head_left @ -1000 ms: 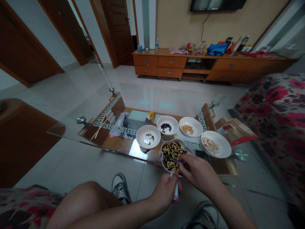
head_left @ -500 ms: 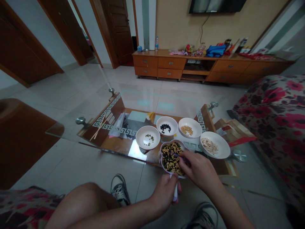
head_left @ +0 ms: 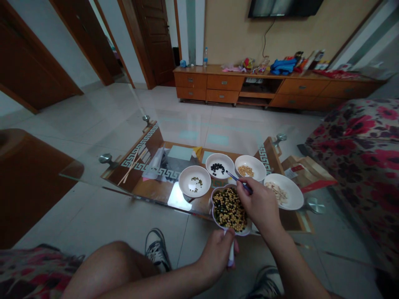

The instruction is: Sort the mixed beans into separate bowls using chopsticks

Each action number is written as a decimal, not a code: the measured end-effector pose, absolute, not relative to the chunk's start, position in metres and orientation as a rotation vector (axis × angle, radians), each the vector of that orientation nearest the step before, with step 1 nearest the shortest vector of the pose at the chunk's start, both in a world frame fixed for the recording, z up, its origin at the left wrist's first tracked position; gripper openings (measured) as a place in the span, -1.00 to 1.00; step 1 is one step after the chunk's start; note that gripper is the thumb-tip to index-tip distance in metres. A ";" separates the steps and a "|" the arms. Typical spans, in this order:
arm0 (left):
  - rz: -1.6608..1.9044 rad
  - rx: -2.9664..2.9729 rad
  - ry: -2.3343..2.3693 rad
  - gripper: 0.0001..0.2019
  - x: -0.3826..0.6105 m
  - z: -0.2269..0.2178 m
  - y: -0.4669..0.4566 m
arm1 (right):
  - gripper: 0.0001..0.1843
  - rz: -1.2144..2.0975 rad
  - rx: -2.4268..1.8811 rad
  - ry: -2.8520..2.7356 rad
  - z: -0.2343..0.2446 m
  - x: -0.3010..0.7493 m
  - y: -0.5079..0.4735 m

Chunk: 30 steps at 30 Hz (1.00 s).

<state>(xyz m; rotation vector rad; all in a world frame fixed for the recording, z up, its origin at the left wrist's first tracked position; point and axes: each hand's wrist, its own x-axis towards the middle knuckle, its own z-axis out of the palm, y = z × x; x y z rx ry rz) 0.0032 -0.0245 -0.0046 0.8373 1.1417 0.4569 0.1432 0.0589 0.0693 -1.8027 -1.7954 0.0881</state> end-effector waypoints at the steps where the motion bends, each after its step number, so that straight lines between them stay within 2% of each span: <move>1: 0.457 0.834 1.144 -0.24 0.003 -0.004 -0.025 | -0.73 0.088 -1.800 -1.787 0.069 0.142 0.061; 21: 0.471 0.846 1.141 -0.27 0.001 0.002 -0.023 | -0.69 0.134 -1.871 -1.774 0.081 0.142 0.054; 30: 0.474 0.857 1.131 -0.29 0.000 0.005 -0.021 | -0.72 0.338 -1.928 -1.972 0.091 0.147 0.045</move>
